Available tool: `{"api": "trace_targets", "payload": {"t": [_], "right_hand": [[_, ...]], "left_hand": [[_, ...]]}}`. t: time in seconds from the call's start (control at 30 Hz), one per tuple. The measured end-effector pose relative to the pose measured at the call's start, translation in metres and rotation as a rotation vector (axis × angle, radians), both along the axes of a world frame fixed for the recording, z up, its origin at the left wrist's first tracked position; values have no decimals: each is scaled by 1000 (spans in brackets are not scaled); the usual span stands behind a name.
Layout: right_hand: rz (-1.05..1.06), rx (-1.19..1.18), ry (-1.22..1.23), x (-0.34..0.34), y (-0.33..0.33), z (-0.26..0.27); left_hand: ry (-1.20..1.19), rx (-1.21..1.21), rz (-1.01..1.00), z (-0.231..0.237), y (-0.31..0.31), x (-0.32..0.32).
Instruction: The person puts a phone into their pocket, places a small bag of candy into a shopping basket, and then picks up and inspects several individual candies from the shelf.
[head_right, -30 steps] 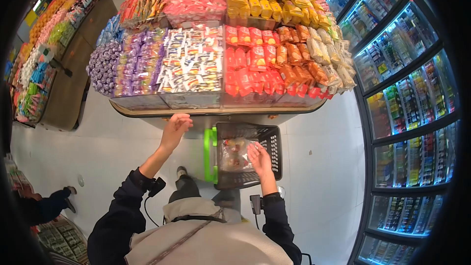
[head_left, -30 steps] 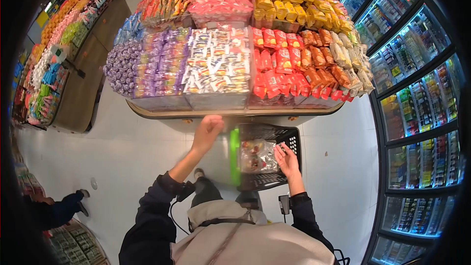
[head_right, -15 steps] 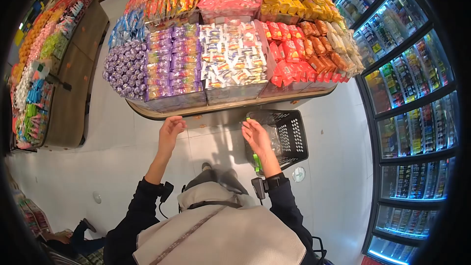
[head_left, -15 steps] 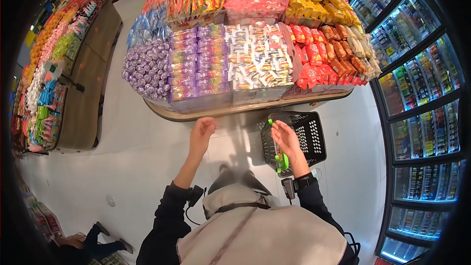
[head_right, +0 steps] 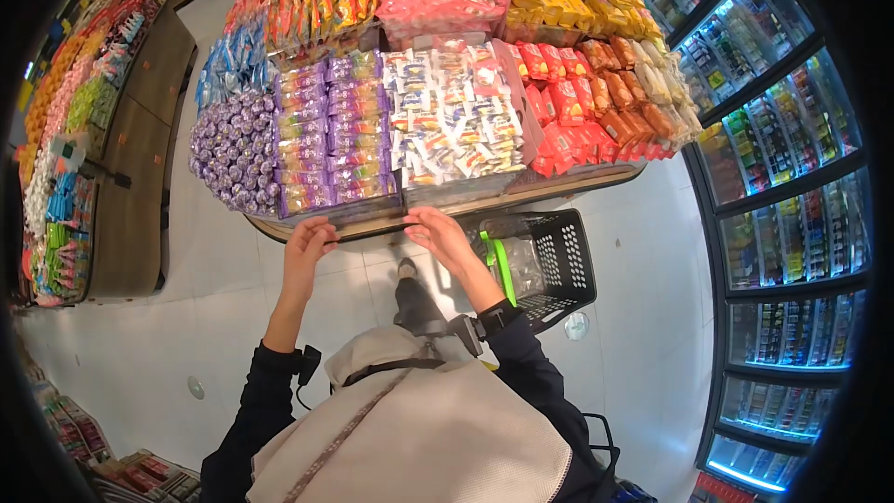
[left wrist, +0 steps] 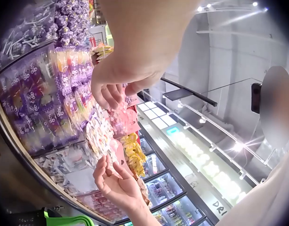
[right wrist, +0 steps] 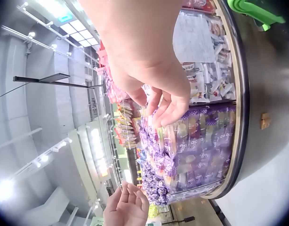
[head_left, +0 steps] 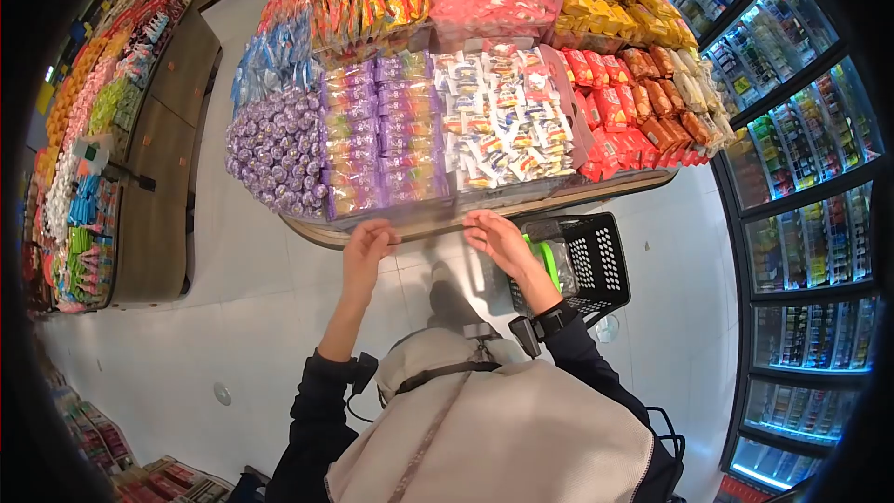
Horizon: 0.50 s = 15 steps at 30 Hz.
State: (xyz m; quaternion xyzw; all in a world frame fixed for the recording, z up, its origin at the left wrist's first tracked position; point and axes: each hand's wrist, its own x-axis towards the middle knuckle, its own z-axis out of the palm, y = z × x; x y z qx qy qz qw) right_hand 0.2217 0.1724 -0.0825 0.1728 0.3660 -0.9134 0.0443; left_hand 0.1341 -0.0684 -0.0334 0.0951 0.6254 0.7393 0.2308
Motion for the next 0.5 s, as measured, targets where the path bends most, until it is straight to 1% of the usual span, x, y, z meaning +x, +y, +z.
{"api": "trace_targets", "payload": {"t": [0.13, 0.23, 0.3, 0.37, 0.43, 0.5], "right_hand": [[15, 101, 70, -37, 12, 13], [15, 257, 71, -59, 15, 22], [19, 339, 70, -71, 15, 24], [46, 409, 121, -80, 15, 25], [57, 485, 147, -89, 18, 38], [40, 520, 137, -101, 32, 33]], "left_hand": [[15, -57, 9, 17, 17, -38], [37, -25, -14, 15, 27, -62], [33, -28, -22, 13, 34, -72], [9, -36, -33, 14, 40, -79], [5, -30, -53, 14, 44, -85], [23, -18, -84, 14, 47, -94]]}}
